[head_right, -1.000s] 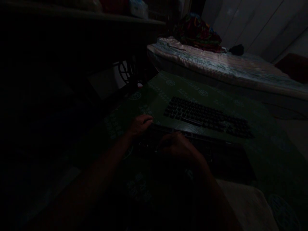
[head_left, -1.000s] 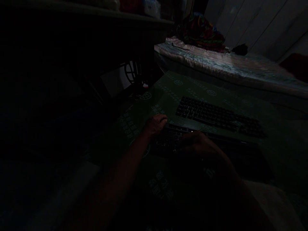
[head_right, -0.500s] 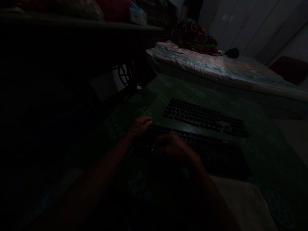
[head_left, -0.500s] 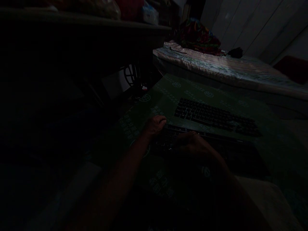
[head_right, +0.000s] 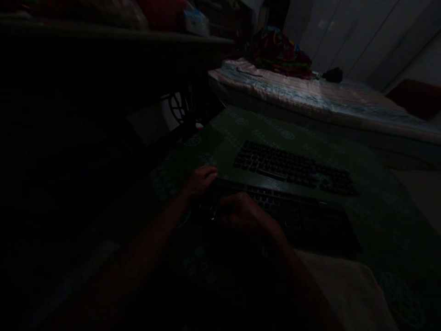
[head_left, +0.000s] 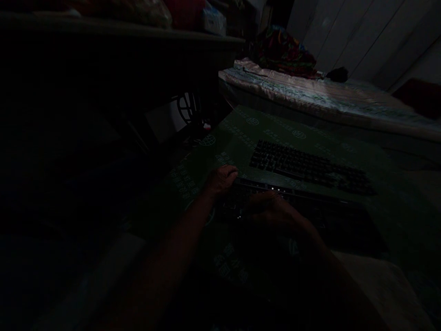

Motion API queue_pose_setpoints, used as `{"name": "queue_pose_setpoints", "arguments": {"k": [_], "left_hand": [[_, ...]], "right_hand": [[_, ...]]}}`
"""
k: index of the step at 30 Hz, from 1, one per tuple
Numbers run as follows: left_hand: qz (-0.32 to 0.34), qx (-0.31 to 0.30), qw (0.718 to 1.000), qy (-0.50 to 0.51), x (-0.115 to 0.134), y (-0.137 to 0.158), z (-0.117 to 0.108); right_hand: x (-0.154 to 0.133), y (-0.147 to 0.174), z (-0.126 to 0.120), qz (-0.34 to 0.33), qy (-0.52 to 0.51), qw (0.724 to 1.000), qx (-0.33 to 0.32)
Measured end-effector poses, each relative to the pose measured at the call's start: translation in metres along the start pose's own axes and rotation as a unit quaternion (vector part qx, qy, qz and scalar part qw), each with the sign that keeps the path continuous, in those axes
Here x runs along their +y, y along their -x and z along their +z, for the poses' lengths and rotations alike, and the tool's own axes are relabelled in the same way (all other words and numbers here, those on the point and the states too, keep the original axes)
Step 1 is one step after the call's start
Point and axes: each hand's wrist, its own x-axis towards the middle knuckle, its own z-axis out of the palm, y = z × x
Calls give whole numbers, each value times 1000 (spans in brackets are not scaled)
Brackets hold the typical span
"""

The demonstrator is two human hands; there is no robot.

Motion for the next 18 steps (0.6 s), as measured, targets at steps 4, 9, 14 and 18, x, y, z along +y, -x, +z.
{"name": "queue_pose_setpoints", "arguments": {"k": [4, 9, 14, 18], "left_hand": [[-9, -1, 1000, -4, 1, 0, 0], [-12, -1, 1000, -1, 1, 0, 0], [-3, -1, 1000, -2, 1, 0, 0], [-7, 0, 1000, 1, 3, 0, -2]], "right_hand": [[2, 1, -2, 11, -10, 1000, 24], [0, -1, -2, 0, -9, 1000, -6], [3, 4, -14, 55, -18, 998, -24], [6, 3, -15, 40, -38, 998, 15]]}}
